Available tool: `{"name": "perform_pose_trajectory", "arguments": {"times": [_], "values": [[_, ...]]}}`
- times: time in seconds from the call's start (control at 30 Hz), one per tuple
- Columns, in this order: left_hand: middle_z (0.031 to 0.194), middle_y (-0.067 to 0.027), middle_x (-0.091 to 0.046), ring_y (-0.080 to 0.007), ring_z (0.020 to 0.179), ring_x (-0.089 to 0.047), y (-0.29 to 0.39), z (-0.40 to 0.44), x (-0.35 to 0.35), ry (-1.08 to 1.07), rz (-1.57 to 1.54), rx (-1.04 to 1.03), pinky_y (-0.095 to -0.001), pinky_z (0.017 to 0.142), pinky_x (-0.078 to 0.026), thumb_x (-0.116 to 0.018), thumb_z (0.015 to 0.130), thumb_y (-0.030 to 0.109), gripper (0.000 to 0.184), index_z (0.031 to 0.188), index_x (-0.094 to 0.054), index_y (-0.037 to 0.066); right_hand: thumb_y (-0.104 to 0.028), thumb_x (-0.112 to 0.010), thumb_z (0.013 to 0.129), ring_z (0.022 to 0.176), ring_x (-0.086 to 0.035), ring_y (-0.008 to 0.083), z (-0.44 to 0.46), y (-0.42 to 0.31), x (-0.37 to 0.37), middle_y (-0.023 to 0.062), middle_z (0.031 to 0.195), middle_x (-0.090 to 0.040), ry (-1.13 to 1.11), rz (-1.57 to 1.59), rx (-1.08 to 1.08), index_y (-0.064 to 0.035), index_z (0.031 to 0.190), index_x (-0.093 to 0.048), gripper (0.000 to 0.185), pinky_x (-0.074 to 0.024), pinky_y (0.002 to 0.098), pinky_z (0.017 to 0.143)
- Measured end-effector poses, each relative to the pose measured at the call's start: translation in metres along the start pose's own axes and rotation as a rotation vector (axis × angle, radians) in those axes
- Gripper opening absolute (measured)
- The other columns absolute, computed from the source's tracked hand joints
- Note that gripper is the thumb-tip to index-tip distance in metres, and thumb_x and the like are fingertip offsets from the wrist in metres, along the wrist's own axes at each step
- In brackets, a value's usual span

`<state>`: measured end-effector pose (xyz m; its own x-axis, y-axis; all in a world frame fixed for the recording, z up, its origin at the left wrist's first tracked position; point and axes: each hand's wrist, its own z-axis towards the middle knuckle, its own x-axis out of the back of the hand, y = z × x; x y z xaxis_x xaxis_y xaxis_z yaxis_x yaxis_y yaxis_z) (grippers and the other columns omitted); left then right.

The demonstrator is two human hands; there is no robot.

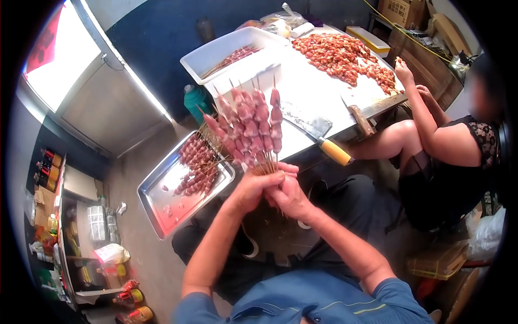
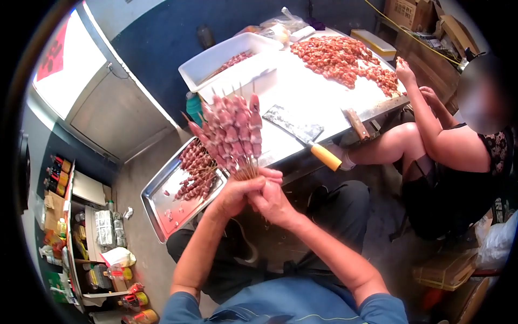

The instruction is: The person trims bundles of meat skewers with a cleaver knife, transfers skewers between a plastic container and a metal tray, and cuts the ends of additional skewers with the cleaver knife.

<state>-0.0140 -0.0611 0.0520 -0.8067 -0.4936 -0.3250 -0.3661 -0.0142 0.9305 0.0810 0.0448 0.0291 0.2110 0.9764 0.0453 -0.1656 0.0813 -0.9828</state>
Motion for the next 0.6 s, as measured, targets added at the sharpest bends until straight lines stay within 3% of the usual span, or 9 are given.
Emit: {"name": "perform_pose_trajectory", "arguments": {"times": [0.07, 0.1, 0.13, 0.27, 0.3, 0.33, 0.47, 0.53, 0.6], "values": [[0.094, -0.011, -0.068, -0.0173, 0.078, -0.066, 0.03, 0.003, 0.002, -0.006, 0.12, 0.032, -0.0263, 0.062, -0.055, -0.067, 0.084, 0.022, 0.038, 0.113, -0.065, -0.003, -0.018, -0.05, 0.097, 0.06, -0.056, 0.0126, 0.017, -0.008, 0.007, 0.0043, 0.066, -0.056, -0.01, 0.0, 0.045, -0.0004, 0.081, -0.055, 0.024, -0.0455, 0.0267, 0.054], [0.087, -0.0082, -0.066, -0.0137, 0.067, -0.062, 0.034, 0.011, 0.003, 0.007, 0.107, -0.017, -0.0219, 0.049, -0.049, -0.065, 0.086, 0.02, 0.034, 0.112, -0.067, -0.002, -0.017, -0.05, 0.099, 0.062, -0.057, 0.0139, 0.026, -0.012, 0.011, 0.0049, 0.068, -0.057, -0.031, -0.009, 0.063, 0.0005, 0.084, -0.055, 0.024, -0.0469, 0.0276, 0.057], [0.081, -0.0054, -0.065, -0.011, 0.062, -0.057, 0.042, 0.017, 0.005, 0.012, 0.154, -0.09, -0.0222, 0.048, -0.046, -0.062, 0.087, 0.015, 0.025, 0.108, -0.069, 0.002, -0.015, -0.049, 0.1, 0.068, -0.06, 0.0148, 0.037, -0.018, 0.016, 0.0055, 0.071, -0.058, -0.059, -0.063, 0.091, 0.0017, 0.086, -0.055, 0.022, -0.0494, 0.028, 0.063], [0.095, -0.0048, -0.067, -0.0132, 0.087, -0.061, 0.071, 0.042, 0.019, 0.032, 0.335, -0.274, -0.0264, 0.078, -0.049, -0.061, 0.089, 0.013, 0.024, 0.108, -0.069, 0.002, -0.006, -0.046, 0.1, 0.085, -0.062, 0.017, 0.082, -0.015, 0.022, 0.0076, 0.091, -0.061, -0.046, -0.04, 0.174, 0.0036, 0.105, -0.058, 0.016, -0.0515, 0.0315, 0.079], [0.101, -0.0045, -0.067, -0.0143, 0.097, -0.061, 0.081, 0.045, 0.019, 0.029, 0.356, -0.28, -0.0277, 0.089, -0.047, -0.063, 0.087, 0.015, 0.026, 0.109, -0.069, 0.002, -0.005, -0.047, 0.099, 0.088, -0.062, 0.0184, 0.094, -0.009, 0.022, 0.0074, 0.094, -0.061, -0.015, -0.109, 0.316, 0.0029, 0.11, -0.058, 0.017, -0.0512, 0.0325, 0.08], [0.101, -0.0045, -0.067, -0.0143, 0.097, -0.061, 0.083, 0.049, 0.022, 0.027, 0.364, -0.29, -0.0277, 0.089, -0.047, -0.063, 0.087, 0.015, 0.026, 0.109, -0.069, 0.002, -0.003, -0.047, 0.099, 0.091, -0.061, 0.0199, 0.104, -0.004, 0.023, 0.0073, 0.098, -0.06, 0.017, -0.178, 0.458, 0.0022, 0.115, -0.057, 0.02, -0.0509, 0.0336, 0.082], [0.094, -0.0064, -0.068, -0.0141, 0.09, -0.062, 0.058, 0.069, 0.039, 0.138, 0.404, -0.366, -0.0275, 0.086, -0.047, -0.067, 0.086, 0.018, 0.025, 0.101, -0.069, -0.002, -0.001, -0.056, 0.092, 0.097, -0.061, 0.0225, 0.111, 0.017, 0.017, 0.0128, 0.102, -0.062, 0.095, -0.212, 0.248, -0.0003, 0.115, -0.058, 0.023, -0.0494, 0.0334, 0.084], [0.089, -0.0044, -0.066, -0.0125, 0.087, -0.06, 0.044, 0.071, 0.048, 0.105, 0.377, -0.235, -0.0269, 0.083, -0.046, -0.069, 0.085, 0.02, 0.023, 0.096, -0.069, 0.0, 0.001, -0.057, 0.089, 0.097, -0.062, 0.0236, 0.112, 0.036, 0.014, 0.0153, 0.103, -0.063, 0.082, -0.295, 0.327, 0.0001, 0.115, -0.056, 0.026, -0.0494, 0.0337, 0.084], [0.086, -0.0031, -0.065, -0.0122, 0.084, -0.059, 0.047, 0.066, 0.038, 0.139, 0.315, -0.218, -0.0269, 0.081, -0.046, -0.07, 0.084, 0.021, 0.022, 0.093, -0.069, 0.001, -0.005, -0.053, 0.09, 0.093, -0.062, 0.0439, 0.109, 0.039, 0.009, 0.024, 0.094, -0.063, 0.124, -0.23, 0.331, -0.0031, 0.116, -0.053, 0.026, -0.05, 0.0447, 0.077]]}}
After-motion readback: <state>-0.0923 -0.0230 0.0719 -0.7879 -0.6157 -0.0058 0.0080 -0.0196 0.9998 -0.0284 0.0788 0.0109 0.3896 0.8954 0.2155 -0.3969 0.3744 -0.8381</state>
